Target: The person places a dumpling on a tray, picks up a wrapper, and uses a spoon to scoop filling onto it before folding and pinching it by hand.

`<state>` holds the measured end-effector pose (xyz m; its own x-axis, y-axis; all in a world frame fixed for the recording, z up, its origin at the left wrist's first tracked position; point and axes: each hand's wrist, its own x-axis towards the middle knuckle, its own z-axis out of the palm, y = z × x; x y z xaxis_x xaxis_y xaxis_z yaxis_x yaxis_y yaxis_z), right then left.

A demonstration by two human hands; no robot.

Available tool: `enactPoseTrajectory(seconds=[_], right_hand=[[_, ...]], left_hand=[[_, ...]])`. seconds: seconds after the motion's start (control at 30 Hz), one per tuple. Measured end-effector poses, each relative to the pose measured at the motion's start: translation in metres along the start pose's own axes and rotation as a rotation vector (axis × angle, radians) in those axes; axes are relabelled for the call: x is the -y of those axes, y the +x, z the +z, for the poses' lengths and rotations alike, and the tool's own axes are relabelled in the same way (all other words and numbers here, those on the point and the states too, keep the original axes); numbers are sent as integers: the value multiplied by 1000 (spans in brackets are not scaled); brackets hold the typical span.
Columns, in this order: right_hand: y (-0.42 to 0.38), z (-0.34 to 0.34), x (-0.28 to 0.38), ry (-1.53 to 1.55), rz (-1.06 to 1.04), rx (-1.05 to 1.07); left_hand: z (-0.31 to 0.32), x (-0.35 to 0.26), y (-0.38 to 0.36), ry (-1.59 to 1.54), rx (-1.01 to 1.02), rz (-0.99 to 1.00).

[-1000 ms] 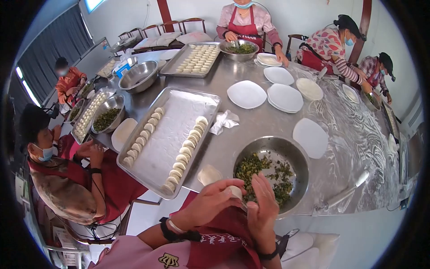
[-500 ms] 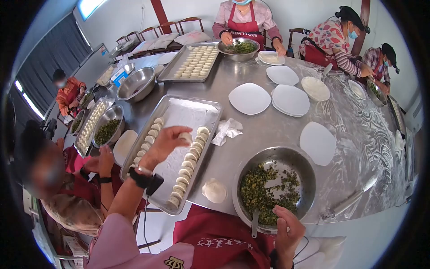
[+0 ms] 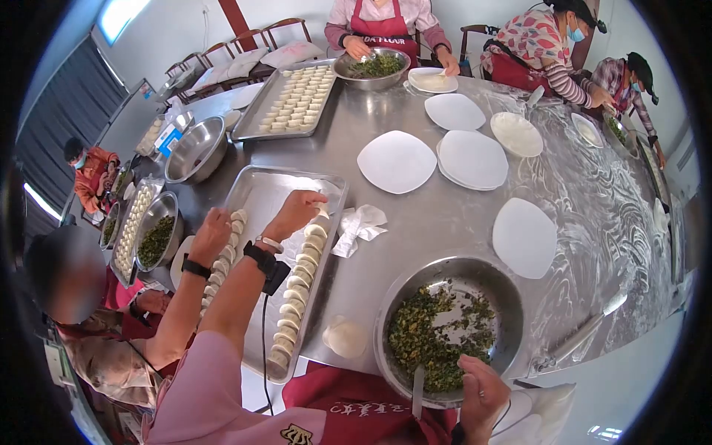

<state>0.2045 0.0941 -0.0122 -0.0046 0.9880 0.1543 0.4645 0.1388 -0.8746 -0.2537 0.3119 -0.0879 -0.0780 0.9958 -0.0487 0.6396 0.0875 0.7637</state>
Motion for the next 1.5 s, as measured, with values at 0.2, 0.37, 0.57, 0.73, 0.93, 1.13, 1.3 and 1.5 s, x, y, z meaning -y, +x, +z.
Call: enactPoseTrajectory(seconds=[0.2, 0.37, 0.57, 0.73, 0.93, 1.13, 1.3, 1.5], right_hand=[[5, 2, -1, -18, 4, 17], [7, 2, 0, -13, 56, 15], [3, 0, -1, -34, 54, 17], [-5, -7, 2, -54, 56, 21], [-18, -7, 5, -132, -17, 132], [-29, -2, -12, -159, -273, 376], [-37, -7, -2, -170, -305, 505], [-47, -11, -12, -193, -356, 517]], left_hand=[[17, 23, 10, 197, 25, 64], [20, 23, 6, 158, 61, 106], [33, 26, -2, 358, -100, 256], [34, 42, 7, 639, 28, 368], [18, -17, -44, 205, -167, 325], [45, -105, -194, -29, 59, 96], [125, -106, -268, 421, -122, 154], [155, -84, -257, 699, -234, 44]])
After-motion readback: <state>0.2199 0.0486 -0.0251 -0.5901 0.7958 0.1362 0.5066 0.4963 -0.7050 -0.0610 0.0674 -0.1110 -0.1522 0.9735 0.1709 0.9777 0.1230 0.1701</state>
